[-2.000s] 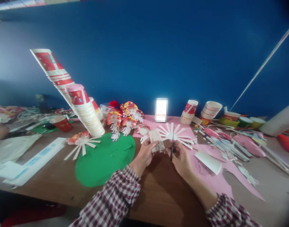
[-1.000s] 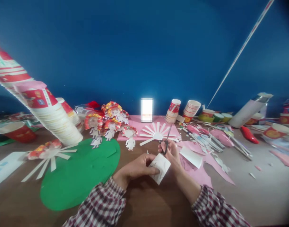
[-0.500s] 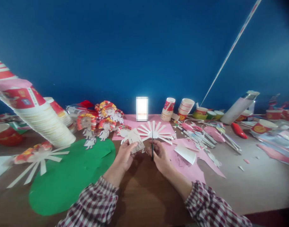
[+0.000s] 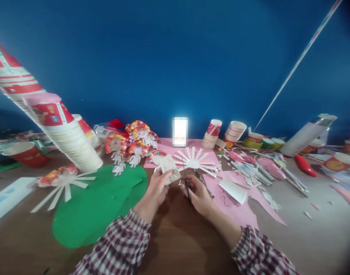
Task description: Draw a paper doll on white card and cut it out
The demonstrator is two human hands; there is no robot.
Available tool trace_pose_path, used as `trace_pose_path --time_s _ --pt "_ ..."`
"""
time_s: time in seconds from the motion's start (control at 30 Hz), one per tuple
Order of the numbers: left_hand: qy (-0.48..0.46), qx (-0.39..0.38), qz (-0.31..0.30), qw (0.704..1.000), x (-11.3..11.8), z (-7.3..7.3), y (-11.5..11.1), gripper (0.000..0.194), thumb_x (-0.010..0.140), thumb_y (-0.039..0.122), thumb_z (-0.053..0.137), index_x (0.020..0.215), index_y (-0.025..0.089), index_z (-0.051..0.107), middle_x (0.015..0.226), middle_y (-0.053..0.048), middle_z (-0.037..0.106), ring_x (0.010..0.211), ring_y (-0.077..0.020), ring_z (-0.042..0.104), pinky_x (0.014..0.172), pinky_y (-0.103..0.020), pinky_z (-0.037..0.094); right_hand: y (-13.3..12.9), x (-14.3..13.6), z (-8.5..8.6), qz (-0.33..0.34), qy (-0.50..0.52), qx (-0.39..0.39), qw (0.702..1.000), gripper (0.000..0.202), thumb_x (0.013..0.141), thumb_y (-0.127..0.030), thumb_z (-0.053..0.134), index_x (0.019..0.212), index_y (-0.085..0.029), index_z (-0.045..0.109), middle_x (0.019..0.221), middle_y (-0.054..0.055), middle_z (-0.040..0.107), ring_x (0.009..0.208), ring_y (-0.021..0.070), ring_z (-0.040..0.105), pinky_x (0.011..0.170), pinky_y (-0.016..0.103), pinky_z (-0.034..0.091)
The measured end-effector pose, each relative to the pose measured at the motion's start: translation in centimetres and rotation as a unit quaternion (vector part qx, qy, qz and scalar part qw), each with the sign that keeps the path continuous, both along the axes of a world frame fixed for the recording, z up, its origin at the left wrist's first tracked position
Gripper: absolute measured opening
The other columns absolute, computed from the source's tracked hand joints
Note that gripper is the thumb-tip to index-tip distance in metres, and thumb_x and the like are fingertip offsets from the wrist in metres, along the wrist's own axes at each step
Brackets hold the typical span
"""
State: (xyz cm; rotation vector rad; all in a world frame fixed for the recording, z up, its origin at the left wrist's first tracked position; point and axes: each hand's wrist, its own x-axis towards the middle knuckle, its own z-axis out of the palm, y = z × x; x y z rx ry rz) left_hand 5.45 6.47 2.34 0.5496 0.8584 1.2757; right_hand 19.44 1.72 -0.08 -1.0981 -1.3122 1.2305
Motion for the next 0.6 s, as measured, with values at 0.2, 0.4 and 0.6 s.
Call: trace_pose_path --time_s 0.2,0.4,0.6 --pt "-0.032 0.015 0.020 0.999 -0.4 -0.3 0.4 0.030 0.055 0.015 0.079 0.082 0.013 0.064 0.074 -0.002 0.071 0.065 -0.0123 0.065 0.062 -0.020 0.048 -0.3 -0.1 0.4 0.034 -0.041 -0.003 0.999 0.030 0.080 -0.037 0.065 0.102 -0.020 0.055 0.072 -0.002 0.054 0.064 0.0118 0.050 0.055 0.022 0.040" --pt "-0.049 0.003 0.038 0.998 -0.7 -0.1 0.5 0.029 0.057 0.014 0.076 0.083 0.013 0.063 0.071 -0.002 0.070 0.060 -0.0114 0.064 0.056 -0.019 0.047 -0.5 0.0 0.7 0.057 -0.063 -0.014 0.996 0.034 0.080 -0.039 0.065 0.105 -0.019 0.054 0.069 -0.003 0.053 0.060 0.0108 0.047 0.051 0.021 0.037" --pt "-0.071 0.013 0.050 0.996 -0.9 0.2 0.7 0.028 0.059 0.014 0.074 0.085 0.013 0.064 0.073 -0.003 0.071 0.063 -0.0124 0.066 0.058 -0.020 0.048 -0.5 0.1 1.2 0.078 -0.080 -0.044 0.993 0.038 0.078 -0.039 0.066 0.106 -0.015 0.053 0.068 -0.002 0.053 0.061 0.0105 0.048 0.052 0.021 0.037"
